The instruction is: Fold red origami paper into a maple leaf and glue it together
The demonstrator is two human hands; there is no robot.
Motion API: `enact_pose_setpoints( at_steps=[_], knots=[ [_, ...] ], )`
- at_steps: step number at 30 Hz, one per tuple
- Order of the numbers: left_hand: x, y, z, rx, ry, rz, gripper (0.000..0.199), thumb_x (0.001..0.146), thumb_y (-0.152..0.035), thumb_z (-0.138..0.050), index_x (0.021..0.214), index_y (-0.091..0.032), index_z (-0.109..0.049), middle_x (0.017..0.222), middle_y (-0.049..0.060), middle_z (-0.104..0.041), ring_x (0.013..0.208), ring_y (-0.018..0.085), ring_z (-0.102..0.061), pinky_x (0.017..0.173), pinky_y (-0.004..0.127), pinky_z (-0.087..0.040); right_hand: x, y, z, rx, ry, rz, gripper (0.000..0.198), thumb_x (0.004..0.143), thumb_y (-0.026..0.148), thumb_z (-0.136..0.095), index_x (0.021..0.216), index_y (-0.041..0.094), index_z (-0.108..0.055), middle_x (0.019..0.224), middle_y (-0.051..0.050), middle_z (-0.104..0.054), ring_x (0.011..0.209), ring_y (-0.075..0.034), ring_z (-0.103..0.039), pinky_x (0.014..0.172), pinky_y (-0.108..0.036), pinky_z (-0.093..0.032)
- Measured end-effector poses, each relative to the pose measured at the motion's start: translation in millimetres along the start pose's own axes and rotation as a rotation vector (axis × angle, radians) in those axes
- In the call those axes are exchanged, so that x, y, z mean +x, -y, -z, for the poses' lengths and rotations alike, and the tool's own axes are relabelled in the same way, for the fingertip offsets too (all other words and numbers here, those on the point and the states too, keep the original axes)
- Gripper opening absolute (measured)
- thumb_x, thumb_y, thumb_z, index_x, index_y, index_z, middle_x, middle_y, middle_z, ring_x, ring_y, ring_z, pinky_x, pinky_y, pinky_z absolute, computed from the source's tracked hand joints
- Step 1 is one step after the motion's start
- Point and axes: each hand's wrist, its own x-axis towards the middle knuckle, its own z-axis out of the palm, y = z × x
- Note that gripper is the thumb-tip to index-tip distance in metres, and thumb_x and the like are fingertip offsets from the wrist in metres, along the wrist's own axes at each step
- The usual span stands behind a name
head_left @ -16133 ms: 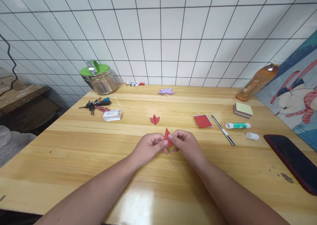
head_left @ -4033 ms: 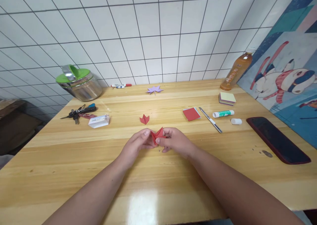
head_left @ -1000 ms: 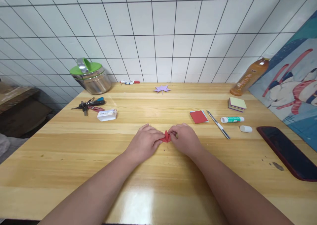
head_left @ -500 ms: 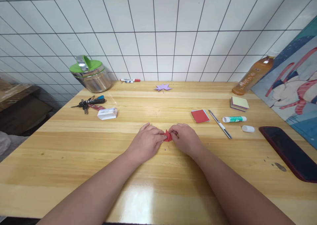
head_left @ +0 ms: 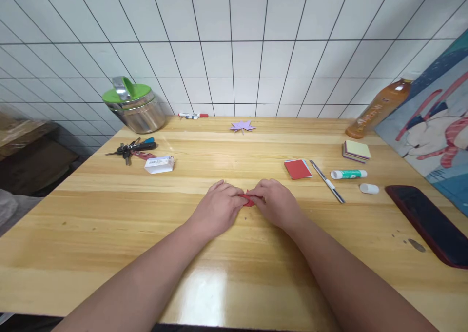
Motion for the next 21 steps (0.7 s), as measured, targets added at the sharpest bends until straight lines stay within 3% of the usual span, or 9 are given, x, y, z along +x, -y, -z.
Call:
enact_pose_setpoints(
  at_steps=[7, 21],
  knots=[
    [0.8, 3.3, -3.4, -0.088, -0.018, -0.013, 0.022, 0.085, -0.015, -0.051, 0.097, -0.025, -0.067, 0.094, 0.0, -0.071, 0.089, 0.018, -0.062, 0.086, 0.035, -0.044, -1.3, -3.3, -2.4, 0.039, 0.004, 0.004, 0.022, 0.087, 0.025, -0.053, 0.095, 0.034, -0.072, 0.085, 0.0, -0.065, 0.08, -0.015, -0.056, 0.069, -0.025, -0.04],
    [0.2, 4.4, -3.2, -0.042, 0.014, -0.032, 0.032, 0.086, -0.015, -0.047, 0.104, -0.03, -0.069, 0.098, 0.002, -0.069, 0.092, 0.018, -0.063, 0.082, 0.033, -0.05, 2.0, -5.6, -0.8, 0.081, 0.026, -0.06, 0.022, 0.086, 0.024, -0.055, 0.092, 0.035, -0.073, 0.084, 0.0, -0.064, 0.078, -0.013, -0.058, 0.066, -0.024, -0.041]
  ],
)
